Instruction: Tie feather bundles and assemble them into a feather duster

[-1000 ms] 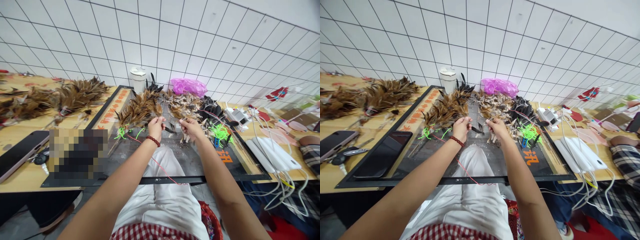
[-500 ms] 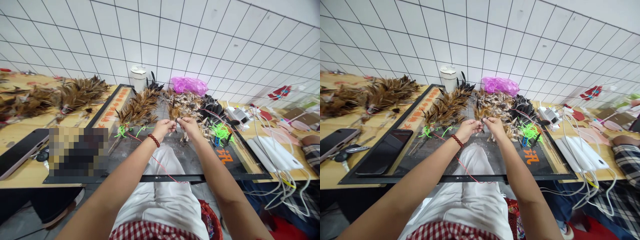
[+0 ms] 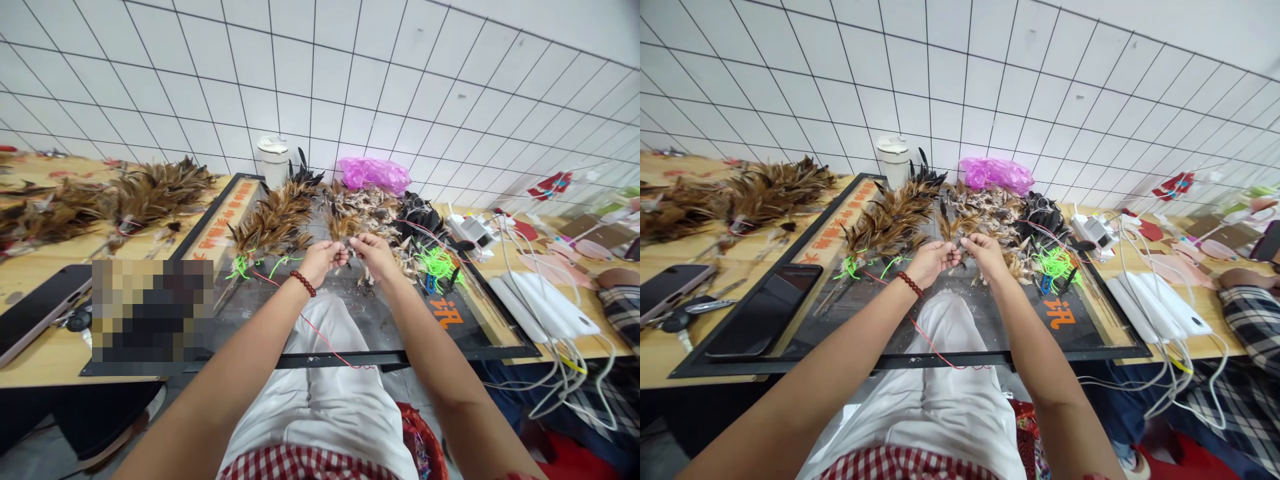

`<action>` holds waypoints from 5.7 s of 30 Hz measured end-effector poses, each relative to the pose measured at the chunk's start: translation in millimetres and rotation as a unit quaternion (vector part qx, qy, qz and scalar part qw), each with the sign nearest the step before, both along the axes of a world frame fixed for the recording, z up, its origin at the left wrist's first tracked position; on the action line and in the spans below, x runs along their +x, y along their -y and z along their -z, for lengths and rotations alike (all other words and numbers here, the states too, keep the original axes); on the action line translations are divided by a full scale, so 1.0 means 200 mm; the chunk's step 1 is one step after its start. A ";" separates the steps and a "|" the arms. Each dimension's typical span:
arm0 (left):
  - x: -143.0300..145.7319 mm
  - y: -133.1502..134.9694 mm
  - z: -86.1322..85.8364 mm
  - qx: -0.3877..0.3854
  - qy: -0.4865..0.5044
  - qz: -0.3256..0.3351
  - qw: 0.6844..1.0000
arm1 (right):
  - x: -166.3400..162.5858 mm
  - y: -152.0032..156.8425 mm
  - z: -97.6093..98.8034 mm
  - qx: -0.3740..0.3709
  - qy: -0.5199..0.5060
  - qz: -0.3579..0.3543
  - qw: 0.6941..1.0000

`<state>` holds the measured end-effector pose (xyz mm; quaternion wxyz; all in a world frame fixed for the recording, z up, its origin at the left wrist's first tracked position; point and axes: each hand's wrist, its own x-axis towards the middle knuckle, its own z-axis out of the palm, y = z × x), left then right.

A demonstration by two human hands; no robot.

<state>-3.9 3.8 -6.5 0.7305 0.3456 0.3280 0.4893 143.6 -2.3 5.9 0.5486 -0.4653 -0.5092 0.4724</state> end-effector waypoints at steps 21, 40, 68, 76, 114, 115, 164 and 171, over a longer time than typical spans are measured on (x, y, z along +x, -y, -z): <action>-0.03 0.01 -0.04 0.004 -0.013 -0.004 1.000 | 0.02 -0.04 0.08 0.081 0.136 0.071 0.985; -0.03 -0.03 -0.03 0.006 -0.001 -0.164 0.986 | 0.01 0.00 0.01 -0.034 0.135 0.030 0.990; 0.02 0.03 -0.04 -0.006 -0.113 -0.012 0.993 | -0.03 0.01 0.02 0.098 0.101 0.103 0.985; 0.00 0.01 -0.02 0.044 -0.108 -0.044 0.992 | 0.02 -0.02 0.07 0.137 0.243 0.114 0.954; 0.00 0.01 -0.03 -0.045 -0.067 -0.025 0.996 | -0.04 0.00 0.02 0.032 0.068 0.019 0.997; 0.00 0.01 -0.03 -0.045 -0.069 -0.017 0.996 | -0.04 -0.01 0.03 0.050 0.074 0.030 0.995; -0.01 -0.02 -0.03 -0.042 -0.059 -0.144 0.987 | 0.04 0.01 0.03 0.328 0.497 -0.084 0.799; 0.00 0.00 -0.03 -0.002 -0.109 -0.119 0.987 | 0.06 0.00 0.04 0.313 0.503 0.011 0.806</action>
